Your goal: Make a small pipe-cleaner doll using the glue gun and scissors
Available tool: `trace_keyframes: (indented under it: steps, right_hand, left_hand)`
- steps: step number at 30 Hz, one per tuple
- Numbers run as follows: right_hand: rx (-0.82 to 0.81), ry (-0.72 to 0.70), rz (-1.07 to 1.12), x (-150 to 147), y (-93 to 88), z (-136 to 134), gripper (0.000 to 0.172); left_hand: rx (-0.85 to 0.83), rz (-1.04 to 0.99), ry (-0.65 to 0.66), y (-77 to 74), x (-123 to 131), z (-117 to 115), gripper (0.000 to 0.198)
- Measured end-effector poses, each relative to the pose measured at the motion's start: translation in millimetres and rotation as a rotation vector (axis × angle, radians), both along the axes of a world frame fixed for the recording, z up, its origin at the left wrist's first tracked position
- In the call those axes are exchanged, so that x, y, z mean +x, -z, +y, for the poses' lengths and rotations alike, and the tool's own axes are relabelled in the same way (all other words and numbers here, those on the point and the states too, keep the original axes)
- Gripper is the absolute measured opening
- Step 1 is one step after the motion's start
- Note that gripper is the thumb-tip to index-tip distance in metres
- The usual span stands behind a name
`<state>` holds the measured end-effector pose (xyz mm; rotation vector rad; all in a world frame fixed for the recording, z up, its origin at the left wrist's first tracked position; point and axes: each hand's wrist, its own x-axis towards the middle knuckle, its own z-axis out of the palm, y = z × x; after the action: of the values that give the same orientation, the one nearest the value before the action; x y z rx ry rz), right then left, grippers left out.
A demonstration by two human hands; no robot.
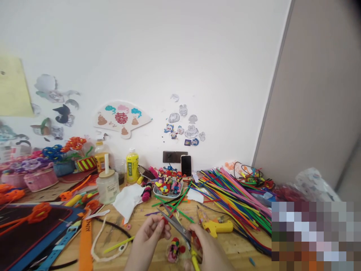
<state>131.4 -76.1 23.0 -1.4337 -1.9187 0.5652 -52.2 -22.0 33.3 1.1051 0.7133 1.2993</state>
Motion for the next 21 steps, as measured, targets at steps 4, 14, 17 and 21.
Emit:
trace_keyframes:
  steps: [4,14,17,21]
  right_hand:
    - [0.017,0.002,-0.004,0.9,-0.8,-0.5,0.053]
    - [0.018,-0.010,-0.008,2.2,1.4,1.4,0.052]
    - [0.023,-0.002,-0.028,1.3,-0.2,-0.1,0.051]
    - [0.016,-0.005,-0.039,-0.6,-4.9,-1.1,0.050]
  left_hand:
    - [0.009,-0.003,-0.005,1.3,0.1,0.5,0.037]
    - [-0.006,0.016,0.009,3.1,2.0,-1.2,0.038]
    - [-0.006,0.022,0.011,4.3,1.4,-0.8,0.039]
    - [-0.016,0.037,0.002,4.1,2.0,0.5,0.039]
